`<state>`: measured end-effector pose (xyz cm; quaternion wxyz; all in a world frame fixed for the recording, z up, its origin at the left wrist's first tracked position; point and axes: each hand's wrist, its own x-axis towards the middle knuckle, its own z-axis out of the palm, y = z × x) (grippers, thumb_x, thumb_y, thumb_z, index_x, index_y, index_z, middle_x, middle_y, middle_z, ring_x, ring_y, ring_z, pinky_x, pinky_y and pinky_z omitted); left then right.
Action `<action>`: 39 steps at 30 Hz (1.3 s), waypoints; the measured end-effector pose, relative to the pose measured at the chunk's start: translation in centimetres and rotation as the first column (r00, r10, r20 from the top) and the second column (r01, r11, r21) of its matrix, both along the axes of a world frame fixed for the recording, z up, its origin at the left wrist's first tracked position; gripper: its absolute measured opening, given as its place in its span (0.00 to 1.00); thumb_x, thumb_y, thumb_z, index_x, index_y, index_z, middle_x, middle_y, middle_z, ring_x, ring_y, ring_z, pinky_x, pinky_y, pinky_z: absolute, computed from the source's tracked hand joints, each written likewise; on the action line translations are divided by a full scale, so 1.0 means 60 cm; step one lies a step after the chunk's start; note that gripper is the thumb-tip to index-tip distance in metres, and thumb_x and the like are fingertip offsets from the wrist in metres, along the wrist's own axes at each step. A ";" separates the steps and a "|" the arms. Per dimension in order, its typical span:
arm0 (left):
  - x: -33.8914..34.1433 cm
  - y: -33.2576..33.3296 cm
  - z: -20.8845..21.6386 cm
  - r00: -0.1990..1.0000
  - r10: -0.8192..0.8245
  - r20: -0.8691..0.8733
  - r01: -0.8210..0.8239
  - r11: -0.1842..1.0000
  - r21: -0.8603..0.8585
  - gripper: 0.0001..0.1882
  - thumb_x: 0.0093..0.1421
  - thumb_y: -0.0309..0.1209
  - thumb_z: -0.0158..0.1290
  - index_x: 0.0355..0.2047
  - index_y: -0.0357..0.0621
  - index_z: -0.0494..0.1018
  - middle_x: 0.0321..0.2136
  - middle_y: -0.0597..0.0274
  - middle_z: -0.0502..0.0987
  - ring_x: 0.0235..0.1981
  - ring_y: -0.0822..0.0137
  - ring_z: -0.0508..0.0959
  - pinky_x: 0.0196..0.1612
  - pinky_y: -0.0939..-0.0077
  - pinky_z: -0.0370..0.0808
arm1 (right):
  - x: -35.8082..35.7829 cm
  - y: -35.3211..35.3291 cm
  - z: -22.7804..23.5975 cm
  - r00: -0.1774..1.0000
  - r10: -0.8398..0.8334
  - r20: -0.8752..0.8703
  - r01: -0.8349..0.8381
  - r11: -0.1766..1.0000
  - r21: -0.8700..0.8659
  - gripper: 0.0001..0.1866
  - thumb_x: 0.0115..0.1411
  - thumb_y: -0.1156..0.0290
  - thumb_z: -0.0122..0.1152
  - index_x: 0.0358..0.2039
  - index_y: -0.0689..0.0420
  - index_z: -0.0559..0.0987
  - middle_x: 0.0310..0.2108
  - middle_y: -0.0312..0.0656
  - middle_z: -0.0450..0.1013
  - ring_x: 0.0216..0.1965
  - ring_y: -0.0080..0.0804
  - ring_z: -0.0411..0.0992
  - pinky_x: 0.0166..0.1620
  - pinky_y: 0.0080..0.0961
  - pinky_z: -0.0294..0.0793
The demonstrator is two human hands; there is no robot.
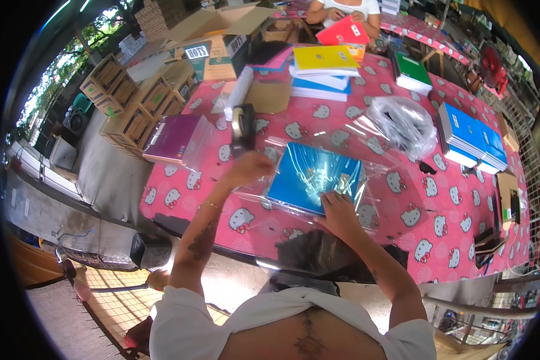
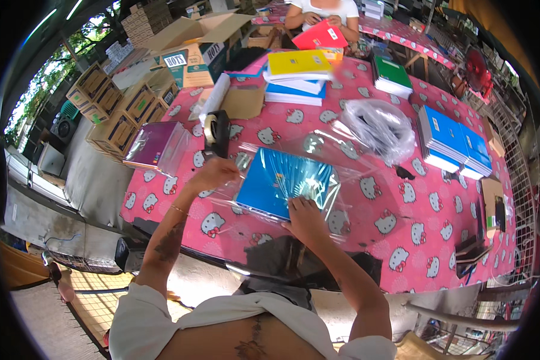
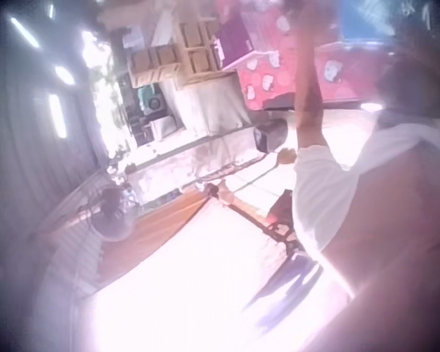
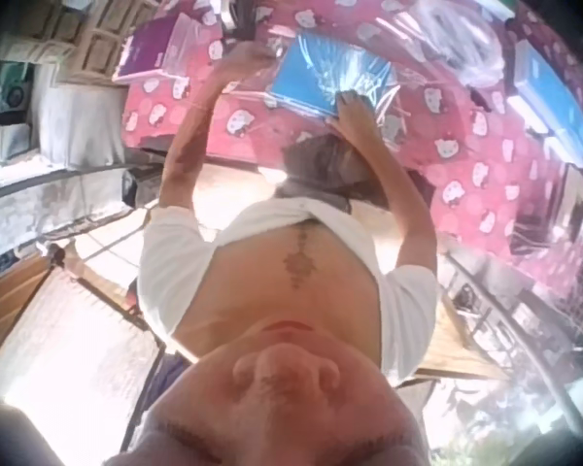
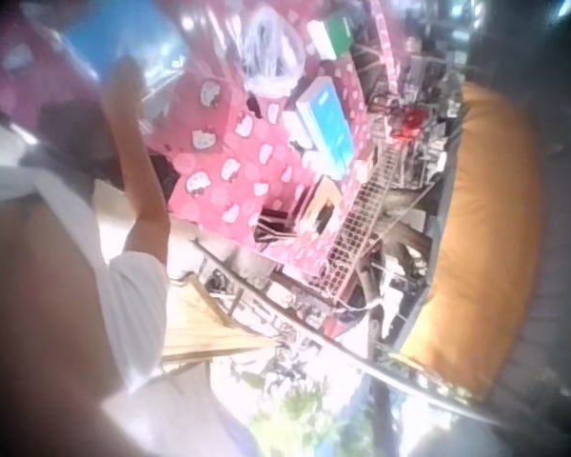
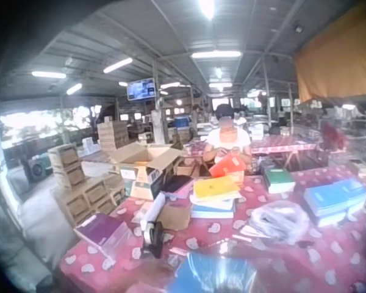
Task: The person places stacks of notebooks into individual plastic bags and uses a tape dispenser to seal them.
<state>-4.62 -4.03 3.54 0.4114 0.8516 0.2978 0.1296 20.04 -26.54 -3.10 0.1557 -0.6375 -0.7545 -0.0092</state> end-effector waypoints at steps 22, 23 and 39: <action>0.106 -0.101 -0.119 0.891 0.258 -0.373 -0.005 0.828 0.560 0.41 0.45 0.74 0.56 0.36 0.47 0.75 0.31 0.58 0.80 0.38 0.50 0.81 0.46 0.48 0.71 | 0.008 -0.003 -0.012 0.991 -0.085 -0.105 0.105 0.973 0.204 0.27 0.60 0.45 0.58 0.56 0.44 0.76 0.46 0.43 0.71 0.50 0.43 0.68 0.49 0.49 0.64; 0.069 -0.094 -0.143 0.863 0.315 -0.396 0.025 0.755 0.655 0.41 0.46 0.75 0.54 0.36 0.48 0.75 0.31 0.58 0.80 0.37 0.51 0.81 0.45 0.48 0.71 | -0.002 0.005 -0.006 0.994 -0.059 -0.089 0.080 0.963 0.259 0.24 0.61 0.45 0.58 0.53 0.42 0.79 0.46 0.43 0.71 0.49 0.42 0.69 0.48 0.49 0.64; 0.069 -0.234 -0.217 0.635 0.705 0.316 -0.532 0.696 -0.483 0.28 0.54 0.29 0.60 0.57 0.37 0.69 0.40 0.58 0.79 0.38 0.67 0.78 0.44 0.70 0.75 | 0.214 0.108 -0.084 0.854 -0.045 -0.519 -0.193 0.898 -0.396 0.26 0.57 0.53 0.65 0.48 0.61 0.79 0.30 0.45 0.79 0.32 0.43 0.76 0.42 0.36 0.74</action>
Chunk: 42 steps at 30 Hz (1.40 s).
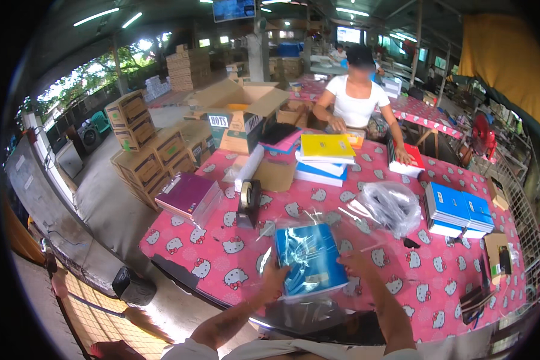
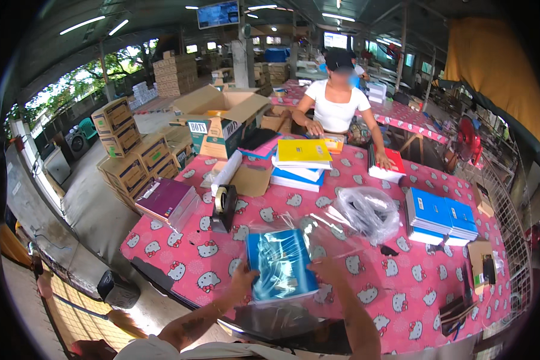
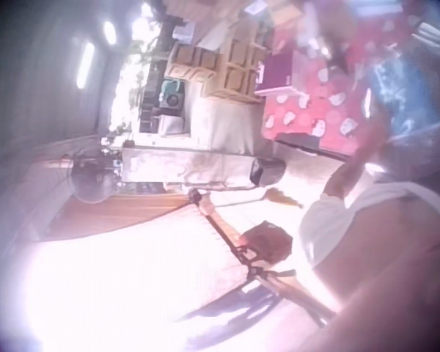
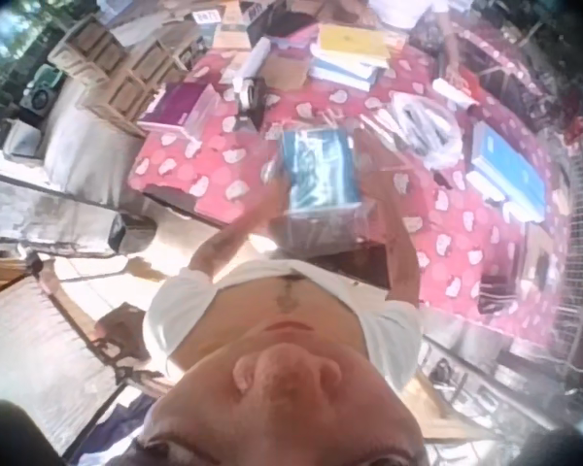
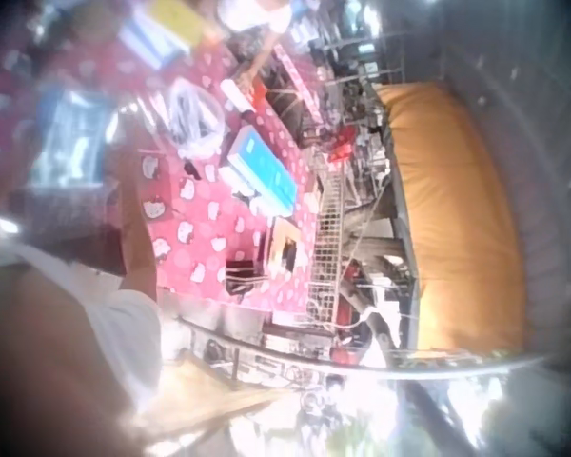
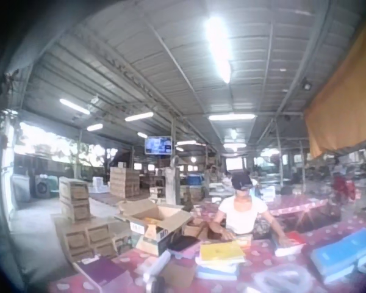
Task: The person places stacks of notebooks into individual plastic bags and uses a tape dispenser to seal them.
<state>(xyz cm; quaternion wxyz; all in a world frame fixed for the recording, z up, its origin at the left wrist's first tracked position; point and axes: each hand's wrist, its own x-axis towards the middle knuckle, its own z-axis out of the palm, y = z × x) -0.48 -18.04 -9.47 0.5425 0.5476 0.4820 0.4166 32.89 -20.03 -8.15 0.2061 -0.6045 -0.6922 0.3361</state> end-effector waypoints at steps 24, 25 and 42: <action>-0.193 -0.050 0.048 0.495 -0.204 -0.845 0.859 0.262 0.440 0.46 0.53 0.62 0.58 0.59 0.36 0.66 0.57 0.42 0.64 0.61 0.43 0.62 0.63 0.48 0.58 | -0.339 -0.347 0.021 0.881 -0.353 0.315 0.242 0.908 0.341 0.49 0.50 0.42 0.69 0.63 0.61 0.65 0.63 0.50 0.59 0.63 0.53 0.58 0.67 0.46 0.54; -0.180 -0.047 0.049 0.503 -0.203 -0.840 0.855 0.260 0.449 0.42 0.54 0.61 0.57 0.54 0.35 0.71 0.55 0.44 0.66 0.59 0.44 0.64 0.62 0.49 0.59 | -0.342 -0.335 0.016 0.864 -0.370 0.342 0.214 0.884 0.416 0.43 0.52 0.45 0.68 0.60 0.60 0.69 0.60 0.48 0.61 0.60 0.52 0.60 0.65 0.46 0.56; -0.143 -0.040 0.004 0.944 -0.040 0.328 0.145 0.942 -0.302 0.22 0.63 0.26 0.55 0.55 0.35 0.63 0.40 0.58 0.76 0.38 0.64 0.79 0.43 0.66 0.79 | -0.327 -0.271 -0.034 -0.196 -0.515 -0.835 0.818 0.384 -0.429 0.14 0.64 0.70 0.58 0.47 0.61 0.71 0.38 0.45 0.75 0.41 0.33 0.76 0.44 0.30 0.79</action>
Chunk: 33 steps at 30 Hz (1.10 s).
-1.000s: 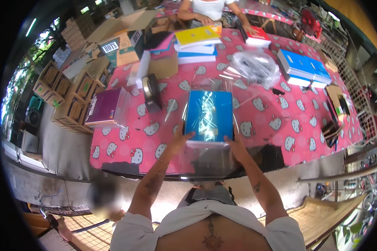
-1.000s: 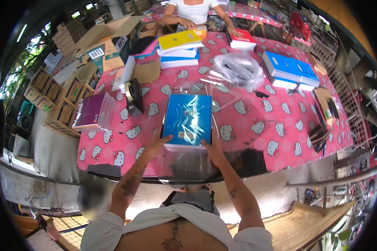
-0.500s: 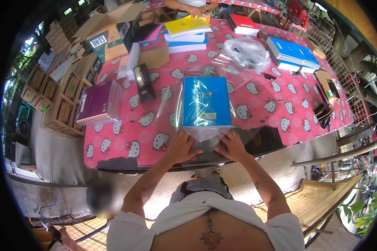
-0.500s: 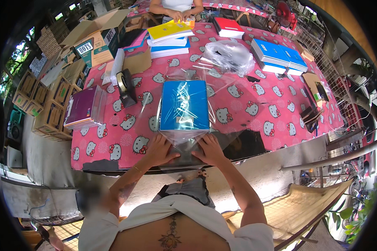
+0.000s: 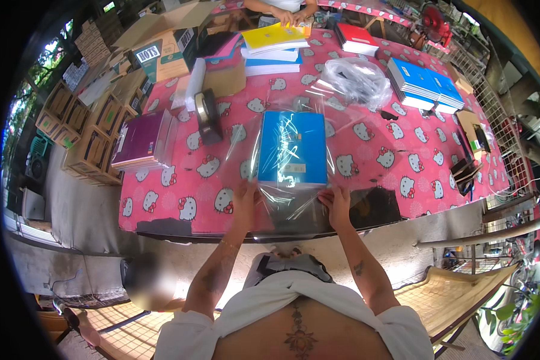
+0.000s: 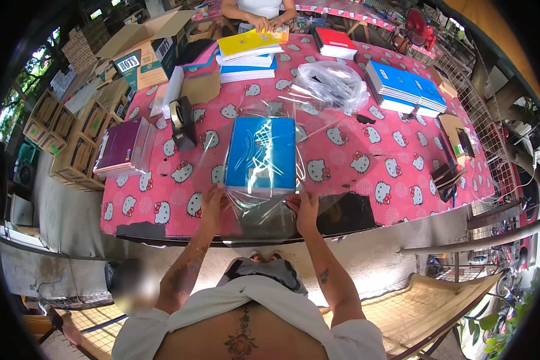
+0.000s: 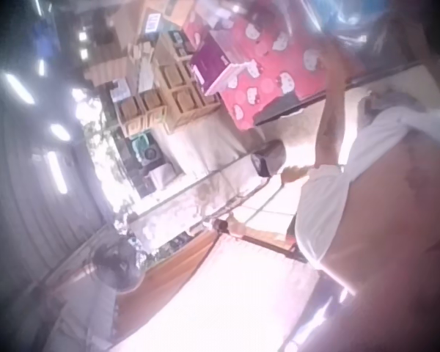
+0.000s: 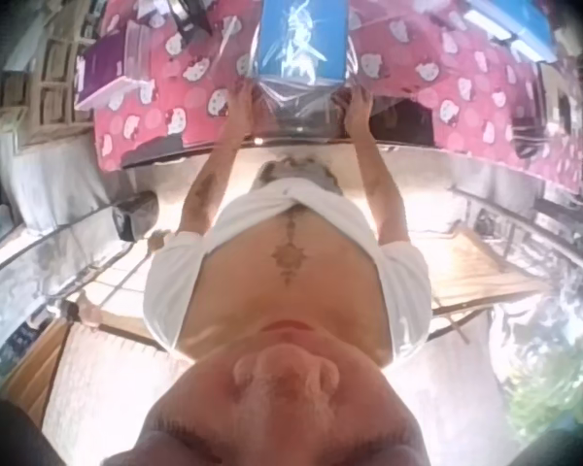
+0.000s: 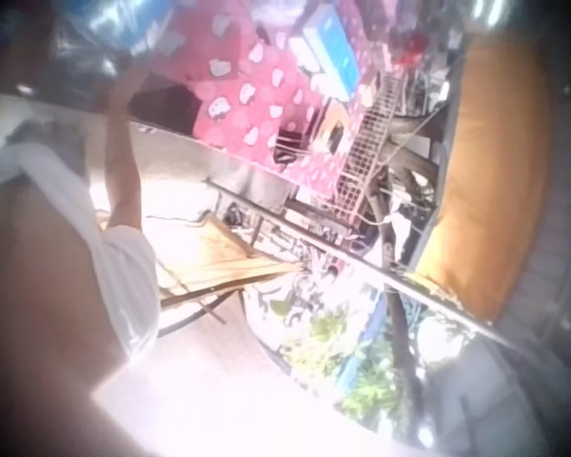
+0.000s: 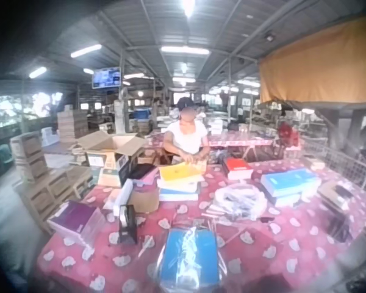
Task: The person places stacks of notebooks into individual plastic bags and uses a tape dispenser to seal them.
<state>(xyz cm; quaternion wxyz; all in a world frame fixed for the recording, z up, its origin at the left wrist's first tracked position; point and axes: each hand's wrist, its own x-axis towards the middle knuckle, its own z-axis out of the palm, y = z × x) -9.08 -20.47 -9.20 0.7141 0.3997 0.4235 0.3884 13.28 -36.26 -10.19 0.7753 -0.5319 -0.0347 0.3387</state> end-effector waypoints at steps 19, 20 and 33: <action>0.029 -0.021 0.016 0.644 0.353 -0.679 0.754 -0.142 0.641 0.16 0.55 0.28 0.55 0.44 0.42 0.71 0.42 0.54 0.74 0.43 0.53 0.76 0.44 0.60 0.75 | 0.009 -0.008 0.016 -0.487 0.421 0.765 0.067 0.891 -0.448 0.23 0.52 0.70 0.60 0.50 0.59 0.76 0.46 0.44 0.70 0.49 0.41 0.70 0.54 0.39 0.70; 0.028 -0.022 0.007 0.620 0.346 -0.704 0.771 -0.105 0.628 0.17 0.55 0.28 0.54 0.46 0.42 0.71 0.43 0.54 0.75 0.43 0.52 0.77 0.46 0.60 0.74 | 0.002 -0.005 0.015 -0.529 0.428 0.733 0.099 0.888 -0.448 0.23 0.53 0.69 0.58 0.50 0.61 0.76 0.47 0.45 0.69 0.49 0.40 0.70 0.54 0.38 0.69; 0.047 -0.073 0.064 0.530 0.419 -0.738 0.808 0.017 0.589 0.28 0.53 0.27 0.58 0.55 0.40 0.69 0.47 0.50 0.74 0.47 0.53 0.73 0.50 0.56 0.69 | -0.017 0.000 0.001 -0.307 0.455 0.836 0.126 0.890 -0.438 0.17 0.59 0.68 0.59 0.48 0.60 0.75 0.41 0.41 0.72 0.47 0.37 0.70 0.48 0.39 0.72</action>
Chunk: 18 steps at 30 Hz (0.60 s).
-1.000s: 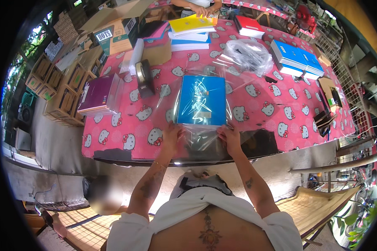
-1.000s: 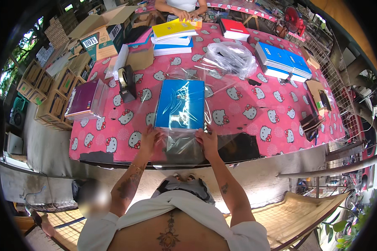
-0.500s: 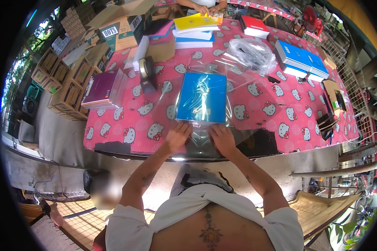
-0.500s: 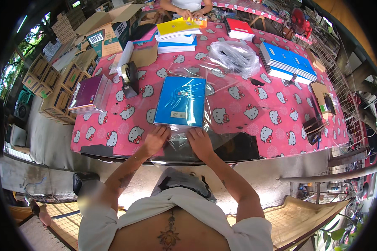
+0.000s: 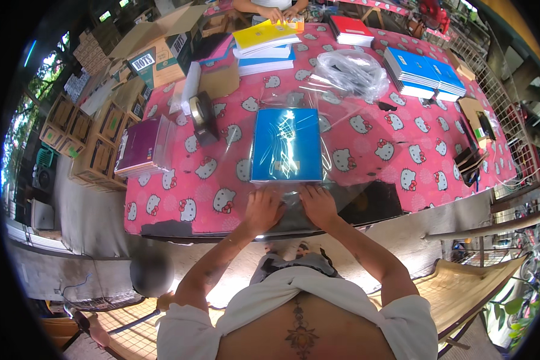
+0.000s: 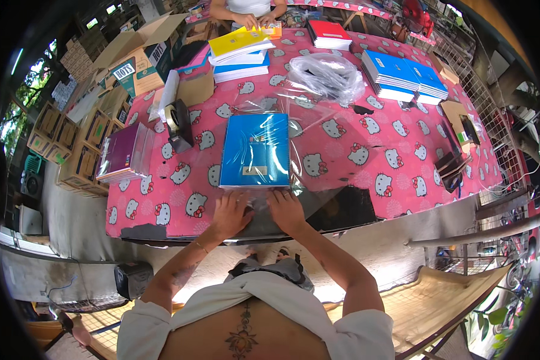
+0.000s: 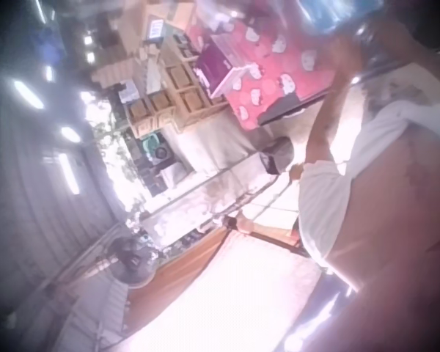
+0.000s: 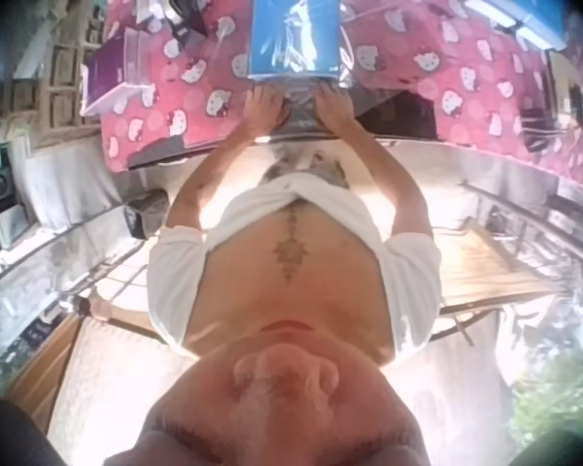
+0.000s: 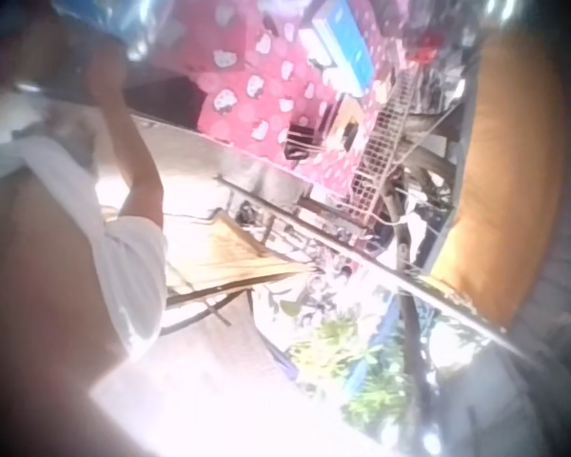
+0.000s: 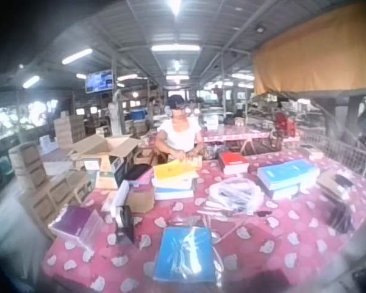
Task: The person places stacks of notebooks into individual plastic bags and uses a tape dispenser to seal them.
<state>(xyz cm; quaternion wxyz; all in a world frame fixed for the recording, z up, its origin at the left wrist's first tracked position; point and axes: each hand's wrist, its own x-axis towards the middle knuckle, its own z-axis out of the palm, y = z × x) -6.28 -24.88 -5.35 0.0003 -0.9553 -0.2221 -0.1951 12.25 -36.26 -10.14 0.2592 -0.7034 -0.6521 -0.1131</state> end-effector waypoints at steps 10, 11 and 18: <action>0.041 0.095 0.027 0.963 -0.242 0.117 0.267 0.910 -0.318 0.08 0.56 0.28 0.60 0.37 0.50 0.78 0.43 0.61 0.77 0.44 0.55 0.77 0.45 0.61 0.75 | -0.042 0.029 0.120 0.971 -0.175 -0.164 0.183 0.982 0.040 0.18 0.55 0.67 0.64 0.47 0.53 0.76 0.43 0.40 0.73 0.50 0.43 0.69 0.51 0.41 0.69; 0.051 0.102 0.039 0.965 -0.256 0.062 0.258 0.873 -0.415 0.07 0.56 0.27 0.60 0.36 0.50 0.78 0.40 0.61 0.78 0.41 0.55 0.78 0.42 0.61 0.77 | -0.027 0.046 0.132 0.969 -0.071 -0.238 0.090 0.993 0.071 0.17 0.55 0.68 0.64 0.45 0.53 0.76 0.41 0.40 0.73 0.49 0.43 0.70 0.49 0.41 0.71; 0.101 0.172 0.051 0.938 -0.340 0.060 0.329 0.826 -0.457 0.05 0.59 0.32 0.58 0.36 0.48 0.79 0.33 0.59 0.79 0.36 0.54 0.79 0.37 0.59 0.77 | 0.044 0.119 0.093 0.905 0.070 -0.419 -0.184 0.954 -0.237 0.09 0.58 0.71 0.63 0.40 0.55 0.78 0.43 0.43 0.74 0.44 0.49 0.73 0.42 0.42 0.75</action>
